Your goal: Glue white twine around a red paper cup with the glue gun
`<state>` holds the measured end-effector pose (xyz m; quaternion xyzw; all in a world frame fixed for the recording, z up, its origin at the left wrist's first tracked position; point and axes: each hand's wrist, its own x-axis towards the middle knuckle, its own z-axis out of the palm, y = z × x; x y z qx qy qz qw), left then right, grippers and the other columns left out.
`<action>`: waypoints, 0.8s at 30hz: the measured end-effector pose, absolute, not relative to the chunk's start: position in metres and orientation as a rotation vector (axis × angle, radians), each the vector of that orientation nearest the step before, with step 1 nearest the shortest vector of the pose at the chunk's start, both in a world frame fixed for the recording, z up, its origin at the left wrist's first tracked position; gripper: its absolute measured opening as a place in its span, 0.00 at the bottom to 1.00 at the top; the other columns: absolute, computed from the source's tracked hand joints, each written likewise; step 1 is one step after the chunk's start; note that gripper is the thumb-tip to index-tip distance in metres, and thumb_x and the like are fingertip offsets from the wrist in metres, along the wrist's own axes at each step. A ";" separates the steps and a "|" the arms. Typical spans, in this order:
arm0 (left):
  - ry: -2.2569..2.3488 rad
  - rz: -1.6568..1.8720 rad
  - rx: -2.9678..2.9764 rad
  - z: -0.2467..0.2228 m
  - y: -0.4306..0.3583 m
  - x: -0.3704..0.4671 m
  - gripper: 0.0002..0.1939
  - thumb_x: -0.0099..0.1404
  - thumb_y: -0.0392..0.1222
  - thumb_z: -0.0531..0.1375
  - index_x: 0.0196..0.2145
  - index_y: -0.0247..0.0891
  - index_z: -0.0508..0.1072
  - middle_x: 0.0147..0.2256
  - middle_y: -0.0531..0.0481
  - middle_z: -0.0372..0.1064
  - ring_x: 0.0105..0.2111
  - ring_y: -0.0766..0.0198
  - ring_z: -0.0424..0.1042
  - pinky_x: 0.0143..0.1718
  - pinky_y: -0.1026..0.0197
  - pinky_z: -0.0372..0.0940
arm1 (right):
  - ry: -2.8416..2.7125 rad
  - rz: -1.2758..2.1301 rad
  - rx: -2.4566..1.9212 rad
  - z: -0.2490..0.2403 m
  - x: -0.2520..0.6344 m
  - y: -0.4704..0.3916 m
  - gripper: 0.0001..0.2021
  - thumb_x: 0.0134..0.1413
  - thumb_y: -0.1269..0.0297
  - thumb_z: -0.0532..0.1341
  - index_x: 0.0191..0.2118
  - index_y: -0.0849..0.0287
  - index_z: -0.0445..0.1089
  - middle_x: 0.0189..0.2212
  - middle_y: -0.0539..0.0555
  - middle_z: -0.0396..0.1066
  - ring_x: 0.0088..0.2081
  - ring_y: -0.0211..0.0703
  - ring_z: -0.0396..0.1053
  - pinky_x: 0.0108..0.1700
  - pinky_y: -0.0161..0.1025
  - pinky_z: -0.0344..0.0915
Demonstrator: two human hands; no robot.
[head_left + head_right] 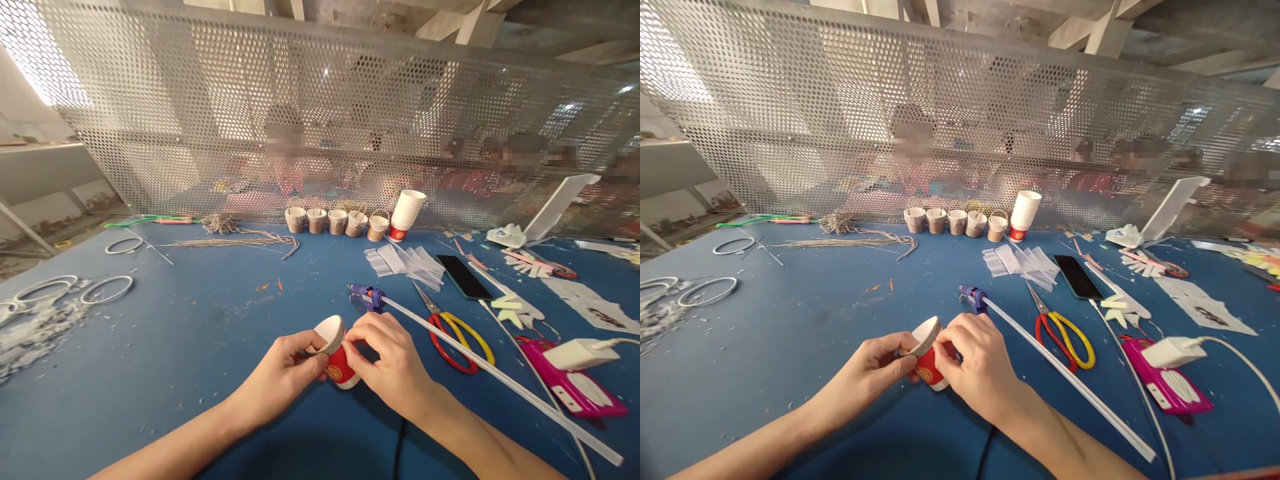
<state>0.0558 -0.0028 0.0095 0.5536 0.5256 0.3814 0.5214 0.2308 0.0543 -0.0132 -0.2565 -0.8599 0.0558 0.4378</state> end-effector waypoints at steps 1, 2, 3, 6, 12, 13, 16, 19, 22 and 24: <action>1.263 0.910 1.312 0.009 -0.003 0.056 0.08 0.58 0.41 0.56 0.25 0.35 0.71 0.24 0.53 0.67 0.27 0.65 0.65 0.32 0.64 0.60 | -2.137 0.136 -0.643 -0.013 0.231 0.054 0.08 0.53 0.77 0.55 0.27 0.58 0.64 0.23 0.49 0.67 0.26 0.37 0.65 0.31 0.37 0.59; 1.266 0.908 1.301 0.008 -0.003 0.056 0.07 0.57 0.40 0.56 0.25 0.35 0.71 0.23 0.54 0.67 0.27 0.65 0.65 0.32 0.64 0.60 | -2.136 0.135 -0.649 -0.013 0.231 0.054 0.08 0.53 0.77 0.55 0.26 0.58 0.64 0.23 0.49 0.67 0.26 0.37 0.65 0.31 0.37 0.58; 1.269 0.908 1.294 0.007 -0.004 0.056 0.07 0.56 0.39 0.56 0.25 0.35 0.71 0.23 0.54 0.66 0.27 0.66 0.65 0.31 0.64 0.59 | -2.135 0.135 -0.652 -0.013 0.231 0.054 0.08 0.52 0.77 0.55 0.26 0.58 0.64 0.23 0.49 0.67 0.26 0.37 0.64 0.31 0.37 0.58; 1.292 0.912 1.279 0.004 -0.004 0.057 0.07 0.55 0.41 0.57 0.25 0.35 0.69 0.23 0.55 0.65 0.26 0.66 0.64 0.29 0.65 0.58 | -2.133 0.140 -0.647 -0.014 0.231 0.054 0.08 0.52 0.78 0.56 0.26 0.59 0.64 0.22 0.49 0.67 0.26 0.37 0.64 0.31 0.37 0.58; 1.270 0.955 1.283 0.002 -0.003 0.057 0.08 0.56 0.42 0.57 0.25 0.35 0.69 0.23 0.54 0.67 0.25 0.66 0.65 0.29 0.64 0.60 | -2.152 0.166 -0.640 -0.015 0.230 0.054 0.08 0.52 0.78 0.55 0.26 0.59 0.64 0.23 0.49 0.68 0.27 0.37 0.65 0.32 0.38 0.58; 1.261 0.958 1.290 0.002 -0.003 0.057 0.08 0.57 0.43 0.57 0.26 0.35 0.69 0.23 0.54 0.68 0.26 0.65 0.66 0.30 0.63 0.61 | -2.152 0.172 -0.634 -0.015 0.230 0.053 0.08 0.52 0.78 0.55 0.27 0.58 0.64 0.23 0.49 0.68 0.27 0.37 0.65 0.32 0.38 0.58; 1.265 0.977 1.325 -0.001 -0.003 0.056 0.08 0.58 0.43 0.57 0.28 0.35 0.70 0.24 0.53 0.69 0.26 0.64 0.67 0.31 0.63 0.62 | -2.155 0.187 -0.623 -0.014 0.230 0.053 0.08 0.53 0.77 0.55 0.27 0.58 0.64 0.23 0.49 0.68 0.27 0.37 0.65 0.33 0.38 0.58; 1.294 0.999 1.369 -0.005 -0.003 0.055 0.08 0.58 0.42 0.57 0.27 0.35 0.71 0.23 0.52 0.69 0.26 0.64 0.67 0.30 0.63 0.62 | -2.160 0.187 -0.618 -0.014 0.230 0.052 0.09 0.53 0.77 0.55 0.27 0.58 0.64 0.23 0.48 0.68 0.27 0.37 0.65 0.33 0.37 0.58; 1.321 1.005 1.413 -0.007 -0.003 0.054 0.09 0.59 0.42 0.56 0.27 0.35 0.71 0.23 0.52 0.69 0.26 0.64 0.66 0.29 0.63 0.62 | -2.159 0.181 -0.613 -0.013 0.230 0.052 0.08 0.54 0.77 0.55 0.27 0.58 0.64 0.24 0.48 0.68 0.27 0.36 0.66 0.33 0.37 0.58; 1.337 1.006 1.447 -0.006 -0.003 0.054 0.09 0.59 0.42 0.56 0.27 0.35 0.70 0.23 0.52 0.68 0.25 0.65 0.65 0.28 0.64 0.61 | -2.156 0.188 -0.613 -0.013 0.230 0.052 0.08 0.53 0.77 0.56 0.27 0.58 0.64 0.24 0.48 0.68 0.27 0.37 0.66 0.33 0.37 0.58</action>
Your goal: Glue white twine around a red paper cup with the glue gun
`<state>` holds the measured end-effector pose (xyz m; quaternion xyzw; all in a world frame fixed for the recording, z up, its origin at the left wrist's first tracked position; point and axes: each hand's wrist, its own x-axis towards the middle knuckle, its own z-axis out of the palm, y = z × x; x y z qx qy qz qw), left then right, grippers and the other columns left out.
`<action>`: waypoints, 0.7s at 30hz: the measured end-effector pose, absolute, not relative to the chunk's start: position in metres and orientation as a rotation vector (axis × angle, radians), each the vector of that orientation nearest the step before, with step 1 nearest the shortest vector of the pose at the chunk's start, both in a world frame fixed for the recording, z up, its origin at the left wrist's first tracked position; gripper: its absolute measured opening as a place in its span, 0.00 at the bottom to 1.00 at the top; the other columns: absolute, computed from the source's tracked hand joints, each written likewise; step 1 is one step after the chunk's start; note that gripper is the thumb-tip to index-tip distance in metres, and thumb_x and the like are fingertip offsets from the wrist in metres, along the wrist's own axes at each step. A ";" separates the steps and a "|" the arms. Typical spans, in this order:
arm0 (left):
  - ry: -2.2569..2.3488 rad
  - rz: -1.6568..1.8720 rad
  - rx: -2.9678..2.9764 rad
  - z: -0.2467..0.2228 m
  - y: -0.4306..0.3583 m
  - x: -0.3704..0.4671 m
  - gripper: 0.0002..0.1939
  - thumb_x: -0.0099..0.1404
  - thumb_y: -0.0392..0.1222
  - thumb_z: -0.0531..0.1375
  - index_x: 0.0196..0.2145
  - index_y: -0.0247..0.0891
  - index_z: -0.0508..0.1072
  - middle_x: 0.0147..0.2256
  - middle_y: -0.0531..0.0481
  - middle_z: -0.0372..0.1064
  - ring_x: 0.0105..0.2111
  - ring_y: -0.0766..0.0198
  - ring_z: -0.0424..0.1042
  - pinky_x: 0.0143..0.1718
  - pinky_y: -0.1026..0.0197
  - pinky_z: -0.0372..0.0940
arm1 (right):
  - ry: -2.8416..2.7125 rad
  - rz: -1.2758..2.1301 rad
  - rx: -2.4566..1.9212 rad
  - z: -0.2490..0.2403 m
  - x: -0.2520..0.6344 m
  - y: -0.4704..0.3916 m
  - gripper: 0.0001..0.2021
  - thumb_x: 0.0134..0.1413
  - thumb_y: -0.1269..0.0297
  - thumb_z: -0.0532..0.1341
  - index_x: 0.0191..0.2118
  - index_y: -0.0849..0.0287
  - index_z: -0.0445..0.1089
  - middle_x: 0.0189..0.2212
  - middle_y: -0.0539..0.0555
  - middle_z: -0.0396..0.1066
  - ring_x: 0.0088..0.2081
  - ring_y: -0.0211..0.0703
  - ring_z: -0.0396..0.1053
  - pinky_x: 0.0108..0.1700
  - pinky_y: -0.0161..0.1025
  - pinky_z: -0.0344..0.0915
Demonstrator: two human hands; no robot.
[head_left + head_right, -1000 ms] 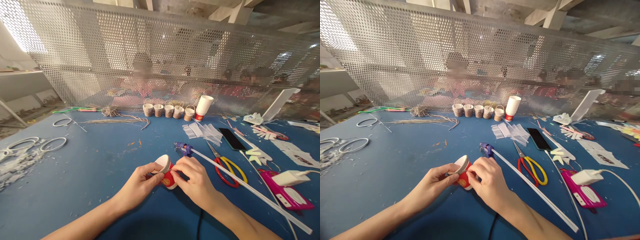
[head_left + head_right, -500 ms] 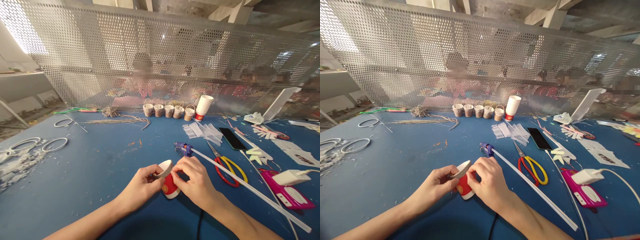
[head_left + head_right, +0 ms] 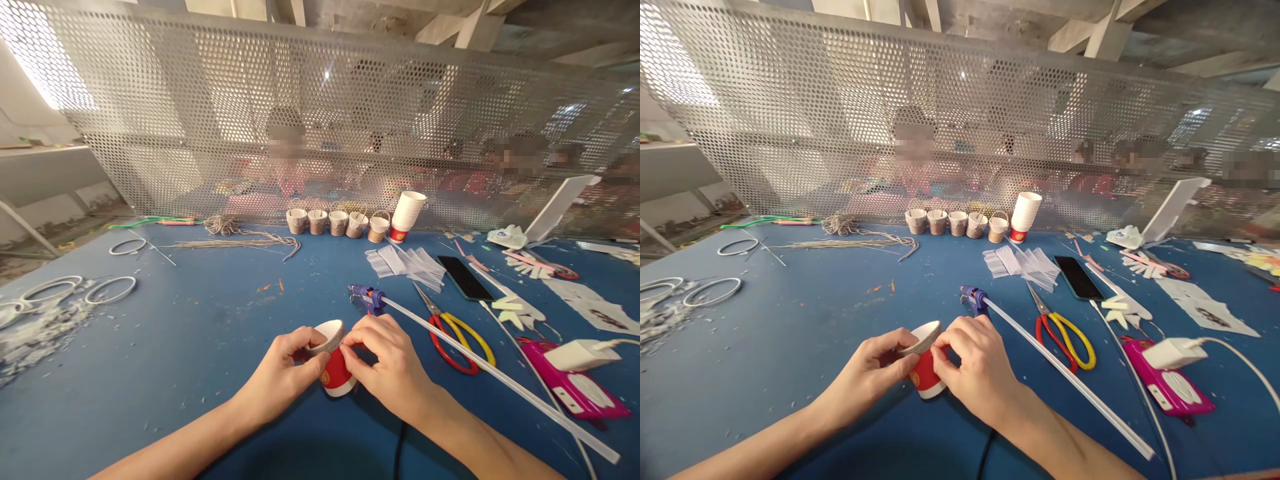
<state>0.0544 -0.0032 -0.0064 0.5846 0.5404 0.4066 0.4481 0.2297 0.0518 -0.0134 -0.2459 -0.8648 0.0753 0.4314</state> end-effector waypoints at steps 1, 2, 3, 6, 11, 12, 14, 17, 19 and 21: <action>1.344 1.007 1.466 -0.006 -0.003 0.054 0.08 0.59 0.42 0.55 0.26 0.35 0.70 0.23 0.53 0.68 0.25 0.66 0.65 0.28 0.64 0.61 | -2.156 0.192 -0.613 -0.013 0.230 0.052 0.08 0.53 0.77 0.56 0.28 0.58 0.64 0.24 0.48 0.68 0.27 0.37 0.66 0.33 0.38 0.58; 1.352 1.008 1.487 -0.006 -0.004 0.054 0.08 0.59 0.41 0.55 0.26 0.36 0.70 0.22 0.53 0.67 0.25 0.66 0.64 0.28 0.65 0.60 | -2.157 0.195 -0.615 -0.013 0.230 0.052 0.08 0.53 0.77 0.56 0.28 0.58 0.64 0.24 0.48 0.68 0.27 0.37 0.66 0.33 0.38 0.58; 1.360 1.010 1.508 -0.006 -0.004 0.054 0.08 0.59 0.41 0.55 0.25 0.36 0.69 0.22 0.54 0.66 0.25 0.66 0.63 0.28 0.65 0.60 | -2.157 0.196 -0.617 -0.013 0.230 0.052 0.08 0.53 0.77 0.56 0.27 0.58 0.64 0.24 0.48 0.68 0.27 0.37 0.66 0.33 0.38 0.58; 1.376 1.019 1.560 -0.007 -0.004 0.053 0.07 0.58 0.39 0.55 0.24 0.36 0.68 0.22 0.55 0.63 0.25 0.67 0.62 0.28 0.65 0.60 | -2.161 0.196 -0.628 -0.013 0.230 0.053 0.08 0.53 0.77 0.56 0.27 0.58 0.64 0.23 0.48 0.68 0.27 0.36 0.65 0.33 0.38 0.58; 1.391 1.020 1.563 -0.006 -0.003 0.054 0.07 0.56 0.39 0.55 0.22 0.37 0.66 0.22 0.56 0.61 0.25 0.67 0.61 0.28 0.65 0.59 | -2.172 0.188 -0.636 -0.014 0.230 0.054 0.09 0.55 0.76 0.55 0.26 0.58 0.64 0.23 0.48 0.68 0.27 0.37 0.65 0.33 0.38 0.58; 1.394 1.020 1.563 -0.006 -0.003 0.054 0.07 0.56 0.40 0.55 0.22 0.37 0.66 0.21 0.56 0.61 0.25 0.67 0.61 0.28 0.65 0.59 | -2.175 0.187 -0.637 -0.014 0.230 0.054 0.09 0.55 0.76 0.55 0.26 0.58 0.64 0.23 0.48 0.68 0.27 0.37 0.66 0.33 0.37 0.58; 1.397 1.015 1.556 -0.004 -0.003 0.054 0.07 0.56 0.40 0.55 0.23 0.37 0.67 0.21 0.56 0.62 0.25 0.67 0.60 0.28 0.65 0.59 | -2.174 0.187 -0.640 -0.014 0.230 0.054 0.09 0.55 0.75 0.55 0.27 0.58 0.64 0.23 0.48 0.68 0.27 0.37 0.66 0.33 0.37 0.58; 1.388 1.025 1.493 0.000 -0.003 0.054 0.08 0.57 0.41 0.55 0.24 0.36 0.69 0.21 0.55 0.63 0.24 0.67 0.60 0.28 0.65 0.59 | -2.157 0.199 -0.656 -0.012 0.231 0.055 0.08 0.56 0.75 0.55 0.28 0.58 0.65 0.24 0.49 0.69 0.27 0.37 0.66 0.34 0.38 0.59; 1.369 1.035 1.427 0.002 -0.002 0.053 0.09 0.57 0.43 0.56 0.24 0.36 0.70 0.21 0.55 0.63 0.24 0.67 0.60 0.27 0.65 0.58 | -2.134 0.240 -0.678 -0.011 0.233 0.056 0.08 0.57 0.74 0.55 0.29 0.58 0.66 0.26 0.50 0.69 0.28 0.38 0.66 0.34 0.38 0.61; 1.362 1.049 1.381 0.002 -0.001 0.051 0.10 0.57 0.45 0.57 0.25 0.35 0.70 0.20 0.56 0.62 0.23 0.68 0.59 0.25 0.65 0.57 | -2.112 0.308 -0.691 -0.010 0.234 0.056 0.07 0.58 0.73 0.54 0.31 0.58 0.66 0.28 0.51 0.69 0.29 0.39 0.66 0.34 0.38 0.63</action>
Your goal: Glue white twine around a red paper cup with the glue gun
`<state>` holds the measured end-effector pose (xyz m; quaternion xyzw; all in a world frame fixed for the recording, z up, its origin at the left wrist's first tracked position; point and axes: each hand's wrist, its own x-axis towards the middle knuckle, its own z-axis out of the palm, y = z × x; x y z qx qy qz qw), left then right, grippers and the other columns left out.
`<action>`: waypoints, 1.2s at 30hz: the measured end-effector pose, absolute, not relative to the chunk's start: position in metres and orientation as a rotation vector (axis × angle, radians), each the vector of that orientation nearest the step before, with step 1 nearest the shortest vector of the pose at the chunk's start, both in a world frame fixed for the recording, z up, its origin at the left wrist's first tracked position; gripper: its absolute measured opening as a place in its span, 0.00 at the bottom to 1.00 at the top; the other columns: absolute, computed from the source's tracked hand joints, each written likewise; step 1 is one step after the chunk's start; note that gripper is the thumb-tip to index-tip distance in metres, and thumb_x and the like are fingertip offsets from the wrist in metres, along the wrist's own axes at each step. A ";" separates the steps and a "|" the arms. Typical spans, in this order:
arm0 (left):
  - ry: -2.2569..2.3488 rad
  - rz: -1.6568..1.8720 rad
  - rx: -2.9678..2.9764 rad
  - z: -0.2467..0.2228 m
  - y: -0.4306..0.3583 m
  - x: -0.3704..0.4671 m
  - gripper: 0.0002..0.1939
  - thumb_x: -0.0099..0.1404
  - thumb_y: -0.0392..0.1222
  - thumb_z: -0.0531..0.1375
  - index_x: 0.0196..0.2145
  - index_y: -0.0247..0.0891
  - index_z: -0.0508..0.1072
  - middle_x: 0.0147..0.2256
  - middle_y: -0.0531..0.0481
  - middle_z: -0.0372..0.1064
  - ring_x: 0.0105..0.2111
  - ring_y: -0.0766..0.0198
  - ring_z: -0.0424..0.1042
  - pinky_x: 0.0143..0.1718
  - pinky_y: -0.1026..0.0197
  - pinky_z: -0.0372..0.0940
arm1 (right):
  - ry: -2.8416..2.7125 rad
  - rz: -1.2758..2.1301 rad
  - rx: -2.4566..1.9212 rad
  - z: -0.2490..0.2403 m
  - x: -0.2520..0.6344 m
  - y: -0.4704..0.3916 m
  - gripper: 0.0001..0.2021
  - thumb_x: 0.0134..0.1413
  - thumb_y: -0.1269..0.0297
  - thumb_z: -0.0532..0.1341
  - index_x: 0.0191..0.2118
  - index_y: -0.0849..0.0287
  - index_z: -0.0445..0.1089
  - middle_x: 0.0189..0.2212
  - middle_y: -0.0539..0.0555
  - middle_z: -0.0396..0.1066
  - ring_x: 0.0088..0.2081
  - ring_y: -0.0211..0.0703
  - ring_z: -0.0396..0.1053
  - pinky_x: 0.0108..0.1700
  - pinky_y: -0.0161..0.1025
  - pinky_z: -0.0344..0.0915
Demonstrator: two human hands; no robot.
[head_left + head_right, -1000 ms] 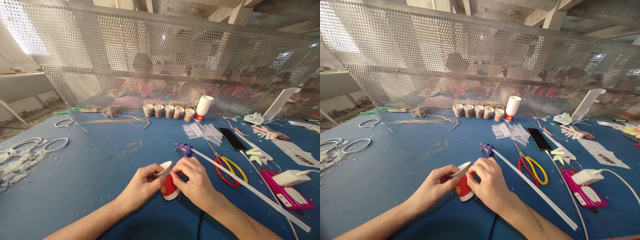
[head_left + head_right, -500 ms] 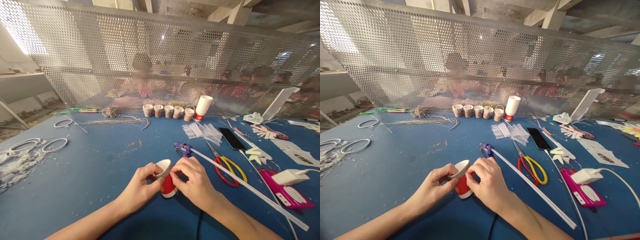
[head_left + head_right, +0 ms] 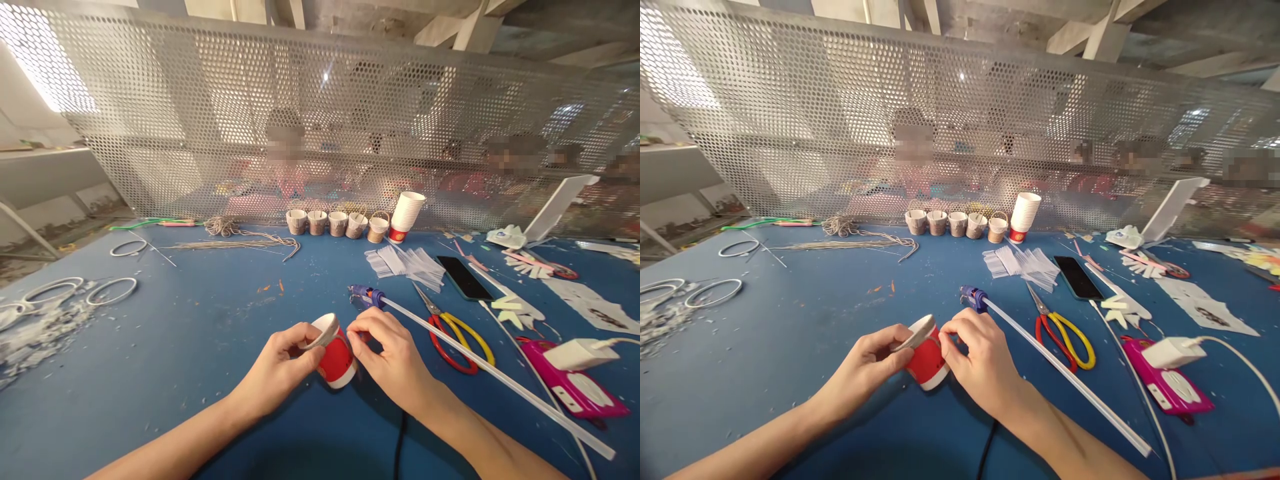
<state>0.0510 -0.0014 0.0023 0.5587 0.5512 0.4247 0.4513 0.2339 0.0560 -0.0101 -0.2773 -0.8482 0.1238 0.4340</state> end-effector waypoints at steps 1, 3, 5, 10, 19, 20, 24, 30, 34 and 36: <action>1.364 1.056 1.370 0.002 -0.001 0.050 0.11 0.57 0.46 0.58 0.25 0.35 0.70 0.20 0.56 0.63 0.23 0.67 0.60 0.26 0.65 0.57 | -2.106 0.341 -0.688 -0.010 0.234 0.056 0.07 0.59 0.72 0.54 0.32 0.58 0.67 0.29 0.52 0.69 0.30 0.39 0.66 0.34 0.38 0.64; 1.356 1.075 1.371 0.001 0.000 0.049 0.12 0.58 0.48 0.59 0.27 0.35 0.72 0.23 0.54 0.66 0.25 0.66 0.62 0.28 0.65 0.59 | -2.101 0.384 -0.669 -0.011 0.235 0.056 0.07 0.59 0.71 0.53 0.35 0.58 0.68 0.31 0.53 0.69 0.30 0.39 0.67 0.34 0.37 0.66; 1.322 1.080 1.374 0.001 0.000 0.048 0.13 0.59 0.48 0.58 0.30 0.34 0.73 0.28 0.51 0.69 0.29 0.64 0.65 0.32 0.63 0.61 | -2.108 0.389 -0.653 -0.012 0.234 0.056 0.06 0.59 0.71 0.54 0.37 0.59 0.68 0.32 0.54 0.69 0.31 0.40 0.68 0.35 0.38 0.68; 1.317 1.045 1.360 -0.001 0.000 0.049 0.13 0.60 0.48 0.58 0.28 0.34 0.72 0.27 0.52 0.69 0.28 0.64 0.66 0.32 0.63 0.61 | -2.115 0.328 -0.644 -0.016 0.232 0.055 0.06 0.58 0.72 0.55 0.38 0.59 0.69 0.32 0.54 0.71 0.30 0.40 0.68 0.34 0.38 0.68; 1.355 1.049 1.493 0.001 -0.003 0.056 0.07 0.57 0.42 0.57 0.26 0.36 0.71 0.25 0.53 0.69 0.27 0.65 0.66 0.30 0.65 0.61 | -2.143 0.208 -0.611 -0.014 0.229 0.052 0.08 0.57 0.75 0.55 0.29 0.58 0.67 0.24 0.50 0.69 0.27 0.38 0.66 0.32 0.37 0.63; 1.374 1.047 1.514 0.001 -0.003 0.056 0.08 0.57 0.42 0.57 0.25 0.36 0.70 0.24 0.54 0.68 0.27 0.65 0.65 0.30 0.65 0.60 | -2.146 0.203 -0.614 -0.015 0.229 0.052 0.08 0.56 0.75 0.55 0.29 0.58 0.67 0.24 0.50 0.69 0.26 0.38 0.66 0.32 0.37 0.62; 1.444 1.045 1.594 -0.001 -0.003 0.057 0.10 0.57 0.42 0.55 0.21 0.37 0.67 0.22 0.54 0.65 0.25 0.66 0.62 0.29 0.65 0.59 | -2.141 0.161 -0.605 -0.018 0.228 0.053 0.09 0.54 0.77 0.54 0.28 0.58 0.64 0.24 0.49 0.68 0.26 0.38 0.65 0.32 0.37 0.61; 1.493 1.064 1.651 -0.003 -0.002 0.054 0.10 0.57 0.41 0.55 0.20 0.38 0.67 0.21 0.53 0.63 0.25 0.65 0.62 0.28 0.65 0.58 | -2.131 0.181 -0.613 -0.016 0.228 0.053 0.09 0.54 0.77 0.54 0.28 0.57 0.64 0.24 0.49 0.68 0.27 0.38 0.65 0.33 0.38 0.60; 1.557 1.169 1.600 -0.005 0.002 0.048 0.11 0.58 0.42 0.55 0.21 0.37 0.68 0.22 0.54 0.63 0.25 0.66 0.61 0.28 0.65 0.58 | -2.232 0.464 -0.405 -0.004 0.232 0.046 0.07 0.57 0.74 0.55 0.29 0.58 0.66 0.24 0.50 0.68 0.27 0.37 0.65 0.33 0.36 0.63; 1.553 1.219 1.512 -0.005 0.004 0.045 0.11 0.59 0.44 0.56 0.22 0.36 0.69 0.22 0.54 0.64 0.25 0.66 0.61 0.28 0.66 0.59 | -2.271 0.604 -0.316 0.000 0.235 0.044 0.06 0.58 0.71 0.55 0.32 0.59 0.67 0.26 0.51 0.68 0.27 0.36 0.65 0.32 0.35 0.64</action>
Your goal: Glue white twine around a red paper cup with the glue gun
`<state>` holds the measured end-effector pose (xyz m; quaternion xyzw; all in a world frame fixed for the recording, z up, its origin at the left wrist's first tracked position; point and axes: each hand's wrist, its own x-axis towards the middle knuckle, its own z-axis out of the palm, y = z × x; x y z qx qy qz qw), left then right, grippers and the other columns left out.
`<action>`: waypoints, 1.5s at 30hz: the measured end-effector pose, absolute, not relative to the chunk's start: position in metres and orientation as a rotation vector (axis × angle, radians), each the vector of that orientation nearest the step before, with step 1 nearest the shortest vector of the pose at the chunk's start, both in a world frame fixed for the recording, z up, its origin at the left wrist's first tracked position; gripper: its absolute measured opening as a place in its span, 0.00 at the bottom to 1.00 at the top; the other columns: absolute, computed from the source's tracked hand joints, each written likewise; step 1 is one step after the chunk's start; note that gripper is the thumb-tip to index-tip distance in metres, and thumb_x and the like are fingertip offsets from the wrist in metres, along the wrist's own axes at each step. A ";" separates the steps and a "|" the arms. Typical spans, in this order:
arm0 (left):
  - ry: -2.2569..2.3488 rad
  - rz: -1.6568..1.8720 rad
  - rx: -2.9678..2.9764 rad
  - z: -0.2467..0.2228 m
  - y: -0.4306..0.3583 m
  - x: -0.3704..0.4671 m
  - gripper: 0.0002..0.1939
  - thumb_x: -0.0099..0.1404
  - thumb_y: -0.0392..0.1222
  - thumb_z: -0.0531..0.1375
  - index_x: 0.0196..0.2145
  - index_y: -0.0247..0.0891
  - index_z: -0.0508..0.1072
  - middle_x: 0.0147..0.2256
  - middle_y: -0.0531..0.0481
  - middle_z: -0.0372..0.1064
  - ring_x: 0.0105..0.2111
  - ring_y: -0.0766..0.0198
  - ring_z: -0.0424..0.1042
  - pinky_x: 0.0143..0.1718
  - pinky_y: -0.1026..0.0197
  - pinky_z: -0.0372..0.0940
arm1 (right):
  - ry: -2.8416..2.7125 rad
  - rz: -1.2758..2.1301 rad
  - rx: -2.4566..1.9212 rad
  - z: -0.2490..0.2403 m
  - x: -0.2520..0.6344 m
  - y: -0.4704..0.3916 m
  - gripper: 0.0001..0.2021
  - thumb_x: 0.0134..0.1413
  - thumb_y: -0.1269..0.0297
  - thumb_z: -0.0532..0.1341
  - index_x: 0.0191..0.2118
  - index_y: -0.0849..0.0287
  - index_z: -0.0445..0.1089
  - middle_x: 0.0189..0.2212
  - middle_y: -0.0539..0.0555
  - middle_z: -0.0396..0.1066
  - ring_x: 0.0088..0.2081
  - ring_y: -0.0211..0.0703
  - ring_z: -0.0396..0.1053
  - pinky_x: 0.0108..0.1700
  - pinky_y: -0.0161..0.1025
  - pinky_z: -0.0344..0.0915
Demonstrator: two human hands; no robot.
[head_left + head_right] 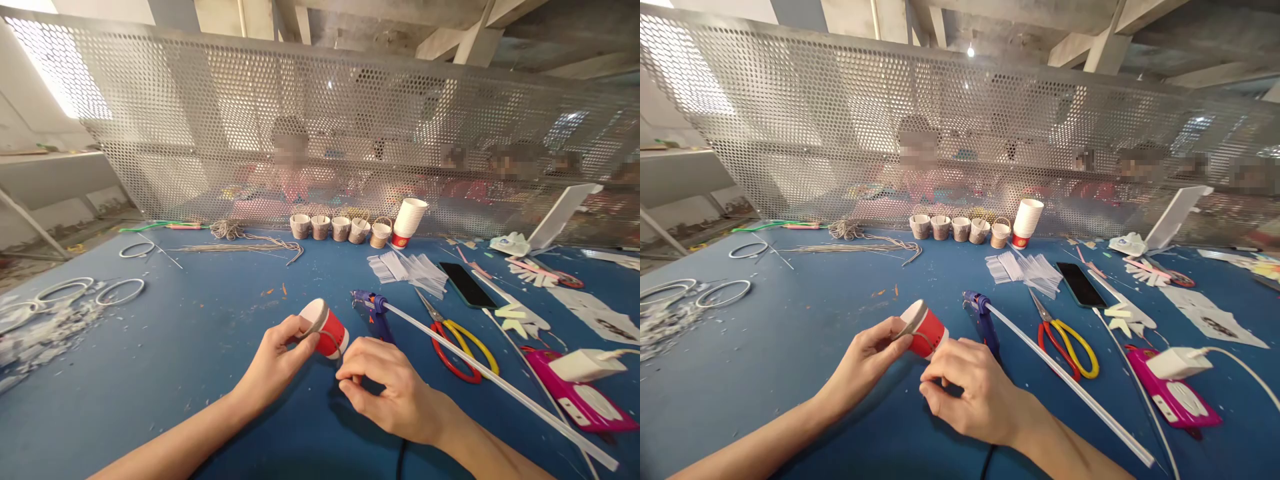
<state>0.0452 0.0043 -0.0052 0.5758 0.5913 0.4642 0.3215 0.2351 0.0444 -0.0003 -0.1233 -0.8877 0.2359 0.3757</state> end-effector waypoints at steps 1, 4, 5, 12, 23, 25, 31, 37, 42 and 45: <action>1.542 1.236 1.461 -0.005 0.005 0.044 0.11 0.59 0.45 0.56 0.23 0.36 0.69 0.23 0.54 0.65 0.26 0.66 0.62 0.28 0.66 0.59 | -2.266 0.650 -0.314 0.000 0.237 0.045 0.06 0.59 0.70 0.55 0.33 0.59 0.68 0.26 0.51 0.68 0.27 0.36 0.65 0.31 0.35 0.65; 1.512 1.262 1.346 -0.003 0.008 0.040 0.12 0.59 0.47 0.57 0.27 0.35 0.71 0.25 0.53 0.69 0.28 0.63 0.66 0.31 0.64 0.61 | -2.240 0.729 -0.462 -0.002 0.243 0.054 0.09 0.61 0.67 0.54 0.31 0.59 0.68 0.26 0.51 0.67 0.27 0.36 0.65 0.29 0.33 0.66; 1.507 1.273 1.328 -0.002 0.008 0.038 0.11 0.58 0.47 0.57 0.28 0.35 0.71 0.26 0.52 0.69 0.29 0.63 0.67 0.32 0.64 0.62 | -2.248 0.736 -0.533 -0.002 0.246 0.058 0.11 0.61 0.67 0.54 0.28 0.58 0.68 0.26 0.51 0.66 0.26 0.36 0.65 0.28 0.33 0.65; 1.534 1.375 1.308 0.000 0.012 0.030 0.10 0.56 0.45 0.58 0.27 0.36 0.72 0.27 0.51 0.71 0.30 0.62 0.67 0.34 0.63 0.62 | -2.290 0.731 -0.728 -0.004 0.253 0.073 0.11 0.61 0.66 0.55 0.26 0.57 0.66 0.24 0.48 0.63 0.23 0.34 0.62 0.23 0.30 0.63; 1.509 1.210 1.497 -0.011 0.002 0.047 0.10 0.59 0.44 0.57 0.24 0.36 0.71 0.24 0.54 0.64 0.26 0.66 0.61 0.30 0.66 0.60 | -2.210 0.187 -0.625 -0.029 0.227 0.057 0.08 0.60 0.72 0.54 0.29 0.58 0.64 0.21 0.49 0.64 0.22 0.36 0.63 0.25 0.34 0.60; 1.485 1.231 1.466 -0.011 0.003 0.046 0.09 0.59 0.43 0.58 0.25 0.36 0.71 0.25 0.54 0.65 0.27 0.66 0.62 0.31 0.66 0.60 | -2.262 0.272 -0.549 -0.027 0.227 0.054 0.09 0.60 0.71 0.54 0.29 0.58 0.64 0.21 0.48 0.65 0.22 0.35 0.63 0.26 0.33 0.60; 1.427 1.342 1.306 -0.008 0.009 0.034 0.10 0.59 0.45 0.58 0.29 0.36 0.72 0.28 0.51 0.71 0.30 0.62 0.67 0.34 0.63 0.62 | -2.410 0.469 -0.518 -0.011 0.239 0.055 0.12 0.62 0.61 0.54 0.32 0.60 0.70 0.22 0.49 0.66 0.22 0.34 0.62 0.26 0.32 0.59; 1.494 1.554 1.229 -0.012 0.023 0.008 0.09 0.58 0.45 0.61 0.29 0.36 0.74 0.28 0.50 0.72 0.31 0.62 0.68 0.37 0.62 0.62 | -2.717 0.577 -1.228 0.018 0.274 0.073 0.23 0.60 0.58 0.55 0.14 0.59 0.59 0.14 0.46 0.58 0.17 0.33 0.57 0.20 0.34 0.45; 1.498 1.577 1.190 -0.014 0.029 0.000 0.10 0.56 0.46 0.62 0.29 0.35 0.74 0.28 0.50 0.72 0.31 0.62 0.68 0.37 0.61 0.63 | -2.692 0.402 -1.587 0.027 0.287 0.089 0.24 0.58 0.49 0.54 0.16 0.57 0.60 0.15 0.50 0.63 0.20 0.41 0.65 0.22 0.35 0.47; 1.494 1.524 1.229 -0.016 0.026 0.003 0.11 0.56 0.47 0.63 0.27 0.35 0.74 0.28 0.50 0.72 0.31 0.61 0.69 0.37 0.60 0.64 | -2.467 0.394 -1.571 0.014 0.275 0.100 0.16 0.56 0.48 0.56 0.32 0.56 0.68 0.32 0.54 0.74 0.34 0.49 0.72 0.30 0.36 0.57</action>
